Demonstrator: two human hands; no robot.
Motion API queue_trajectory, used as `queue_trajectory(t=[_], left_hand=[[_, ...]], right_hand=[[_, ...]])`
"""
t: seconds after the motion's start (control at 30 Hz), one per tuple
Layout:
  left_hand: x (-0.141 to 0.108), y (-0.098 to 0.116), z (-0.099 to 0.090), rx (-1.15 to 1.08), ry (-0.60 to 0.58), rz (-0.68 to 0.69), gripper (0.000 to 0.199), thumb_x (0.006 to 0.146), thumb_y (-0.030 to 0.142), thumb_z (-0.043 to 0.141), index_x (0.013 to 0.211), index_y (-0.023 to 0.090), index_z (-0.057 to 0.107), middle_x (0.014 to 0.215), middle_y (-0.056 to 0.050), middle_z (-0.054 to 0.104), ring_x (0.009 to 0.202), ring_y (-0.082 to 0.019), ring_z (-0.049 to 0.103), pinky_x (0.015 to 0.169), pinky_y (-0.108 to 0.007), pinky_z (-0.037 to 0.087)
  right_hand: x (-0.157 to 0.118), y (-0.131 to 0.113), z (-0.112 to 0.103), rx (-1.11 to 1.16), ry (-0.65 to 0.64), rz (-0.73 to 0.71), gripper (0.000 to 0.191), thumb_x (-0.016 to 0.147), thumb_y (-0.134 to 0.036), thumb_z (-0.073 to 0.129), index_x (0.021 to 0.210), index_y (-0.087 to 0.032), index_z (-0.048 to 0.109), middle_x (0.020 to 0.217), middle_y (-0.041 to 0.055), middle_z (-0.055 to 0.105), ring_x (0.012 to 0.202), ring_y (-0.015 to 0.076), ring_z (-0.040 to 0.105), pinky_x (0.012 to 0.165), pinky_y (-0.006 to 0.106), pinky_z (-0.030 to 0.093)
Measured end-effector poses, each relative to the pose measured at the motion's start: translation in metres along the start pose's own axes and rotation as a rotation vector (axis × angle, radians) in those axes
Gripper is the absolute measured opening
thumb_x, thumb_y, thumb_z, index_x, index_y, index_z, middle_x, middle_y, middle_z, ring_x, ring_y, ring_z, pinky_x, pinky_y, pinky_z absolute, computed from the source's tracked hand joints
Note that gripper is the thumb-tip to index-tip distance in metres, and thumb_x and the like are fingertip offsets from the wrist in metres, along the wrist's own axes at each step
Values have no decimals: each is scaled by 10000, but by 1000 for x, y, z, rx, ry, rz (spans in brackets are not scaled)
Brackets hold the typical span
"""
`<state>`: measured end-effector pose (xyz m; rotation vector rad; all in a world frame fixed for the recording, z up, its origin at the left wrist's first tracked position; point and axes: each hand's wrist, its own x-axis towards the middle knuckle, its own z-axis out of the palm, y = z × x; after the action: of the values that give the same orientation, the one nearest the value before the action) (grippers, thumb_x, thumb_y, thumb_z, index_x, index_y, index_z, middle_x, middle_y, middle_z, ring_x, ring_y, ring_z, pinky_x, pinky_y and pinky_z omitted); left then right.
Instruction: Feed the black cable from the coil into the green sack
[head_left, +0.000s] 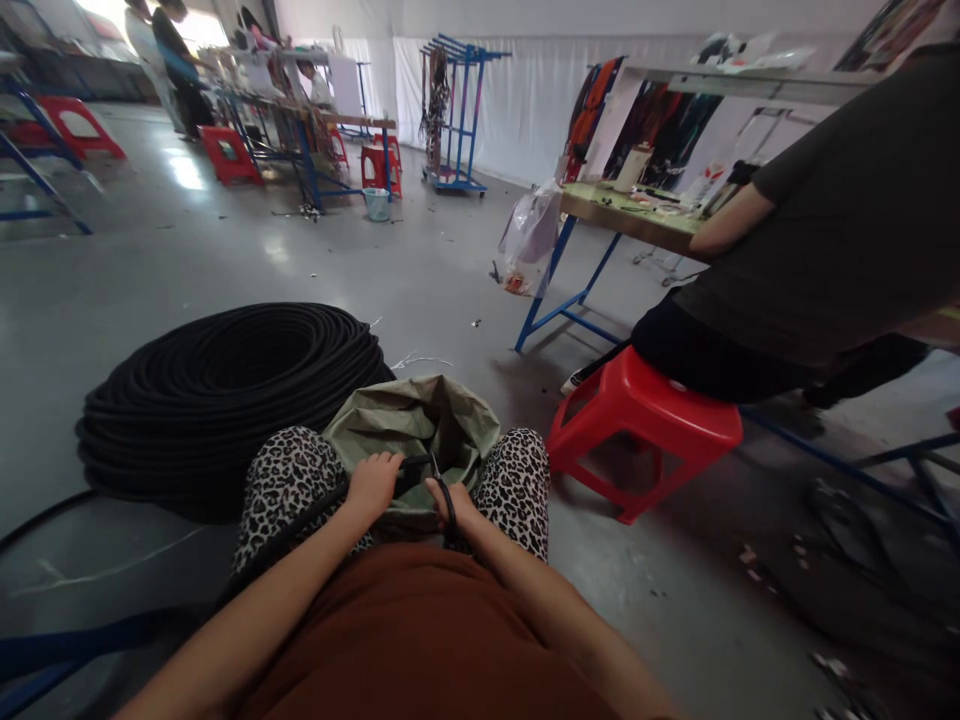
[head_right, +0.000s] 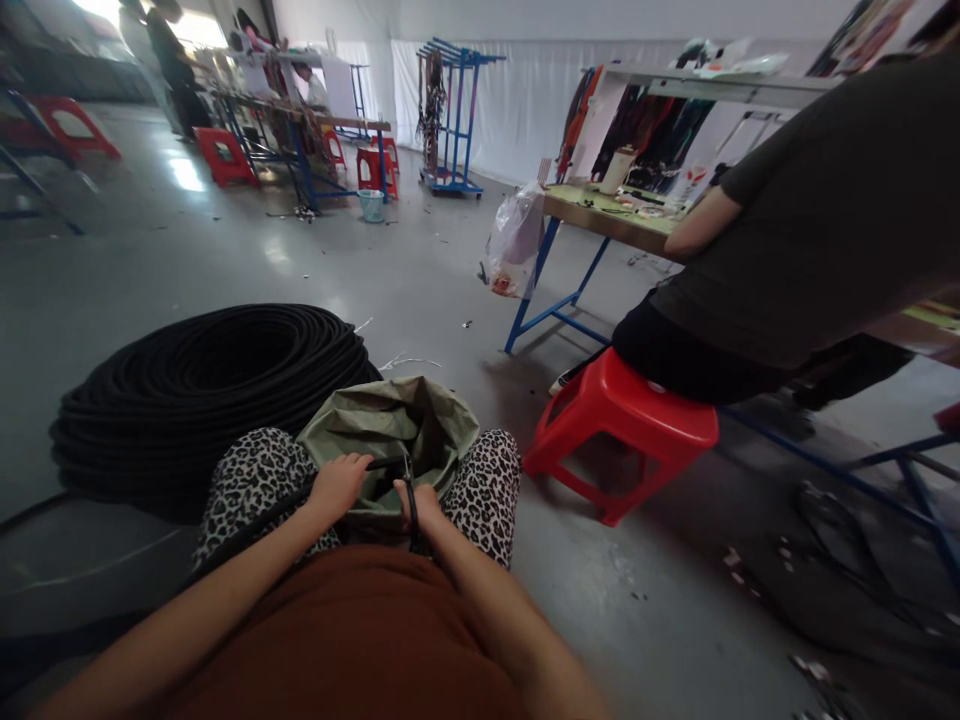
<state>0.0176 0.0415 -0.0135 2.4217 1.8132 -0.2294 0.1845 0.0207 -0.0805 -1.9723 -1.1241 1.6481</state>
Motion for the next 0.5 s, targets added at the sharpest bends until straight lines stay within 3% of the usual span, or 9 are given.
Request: queue_trajectory(t=[0.5], left_hand=[[3, -5, 4, -34, -6, -14, 354, 939, 158, 395, 1233, 178, 592, 1132, -127, 673, 1048, -241, 631, 853, -357, 459]], right_hand=[[4, 0, 2, 40, -2, 65, 423, 937, -457, 552, 627, -170, 523, 476, -17, 463, 329, 104, 425, 347, 216, 361]])
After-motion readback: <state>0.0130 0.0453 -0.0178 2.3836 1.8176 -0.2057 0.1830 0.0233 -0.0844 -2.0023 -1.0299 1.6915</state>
